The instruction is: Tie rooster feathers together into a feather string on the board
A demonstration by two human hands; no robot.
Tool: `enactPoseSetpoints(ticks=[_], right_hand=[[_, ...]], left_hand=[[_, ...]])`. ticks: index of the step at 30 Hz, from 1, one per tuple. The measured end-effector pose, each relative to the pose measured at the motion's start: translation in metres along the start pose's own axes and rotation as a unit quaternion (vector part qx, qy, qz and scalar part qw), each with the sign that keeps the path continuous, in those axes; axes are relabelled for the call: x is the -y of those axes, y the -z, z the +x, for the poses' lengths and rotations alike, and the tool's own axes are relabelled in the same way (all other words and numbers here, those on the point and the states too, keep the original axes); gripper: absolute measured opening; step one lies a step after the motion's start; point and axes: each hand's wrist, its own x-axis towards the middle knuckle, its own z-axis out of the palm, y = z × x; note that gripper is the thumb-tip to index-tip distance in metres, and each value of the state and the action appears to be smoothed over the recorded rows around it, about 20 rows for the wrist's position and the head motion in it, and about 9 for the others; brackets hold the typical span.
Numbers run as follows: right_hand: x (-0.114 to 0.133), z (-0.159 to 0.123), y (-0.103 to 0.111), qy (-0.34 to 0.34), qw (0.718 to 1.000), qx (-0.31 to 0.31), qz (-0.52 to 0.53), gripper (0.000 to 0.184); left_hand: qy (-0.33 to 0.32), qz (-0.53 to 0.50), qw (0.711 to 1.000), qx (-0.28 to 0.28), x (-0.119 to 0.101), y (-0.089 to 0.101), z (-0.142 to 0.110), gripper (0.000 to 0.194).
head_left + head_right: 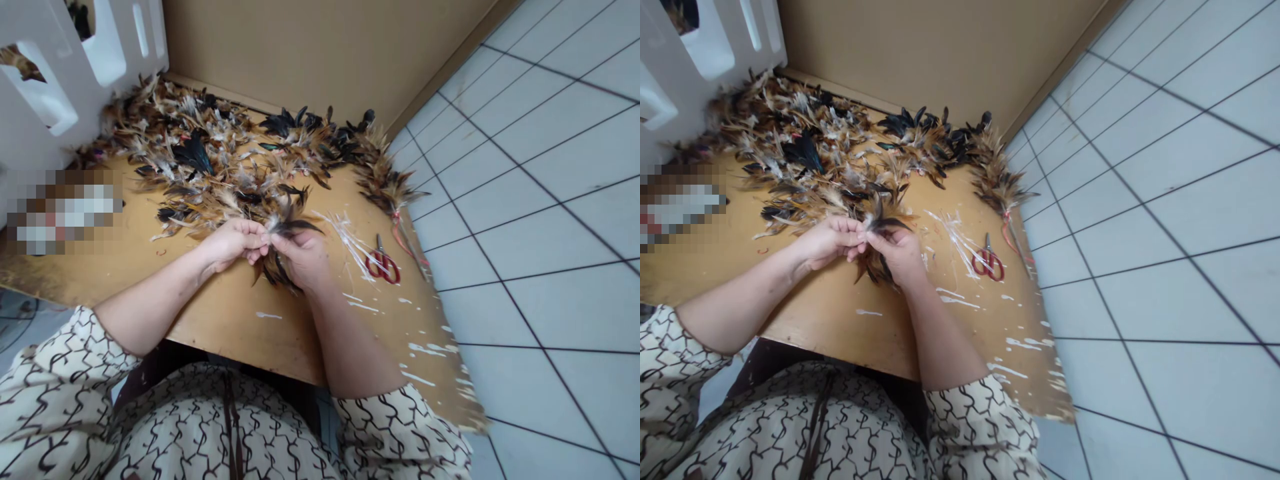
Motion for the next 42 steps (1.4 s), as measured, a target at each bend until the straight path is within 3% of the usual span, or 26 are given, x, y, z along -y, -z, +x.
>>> enactPoseSetpoints(ticks=[4, 10, 17, 24, 30, 36, 42], right_hand=[[0.001, 0.0, -0.001, -0.011, 1.0, -0.001, 0.006, 0.036], [-0.002, 0.003, -0.001, 0.026, 0.997, -0.073, 0.005, 0.034], [0.0, 0.0, -0.005, -0.01, 0.997, -0.053, 0.055, 0.029], [0.004, 0.002, -0.004, -0.012, 0.996, -0.026, 0.079, 0.031], [0.016, 0.011, 0.016, 0.021, 0.984, -0.105, 0.143, 0.036], [0.005, 0.017, 0.033, 0.044, 0.981, -0.189, -0.02, 0.018], [-0.005, 0.016, 0.033, 0.07, 0.958, -0.093, -0.263, 0.009]], left_hand=[[-0.007, 0.002, 1.0, 0.014, 0.002, 0.001, 0.0, 0.014], [-0.055, 0.026, 0.998, 0.004, 0.003, -0.003, -0.001, 0.013], [-0.092, 0.069, 0.993, -0.031, 0.002, -0.008, -0.003, 0.021], [-0.075, 0.081, 0.992, -0.06, -0.001, -0.009, -0.004, 0.019], [-0.085, 0.041, 0.989, -0.115, -0.006, -0.004, -0.002, 0.016], [-0.101, -0.022, 0.98, -0.17, -0.013, 0.001, -0.001, 0.013], [-0.096, -0.04, 0.977, -0.184, -0.015, 0.0, -0.001, 0.013]])
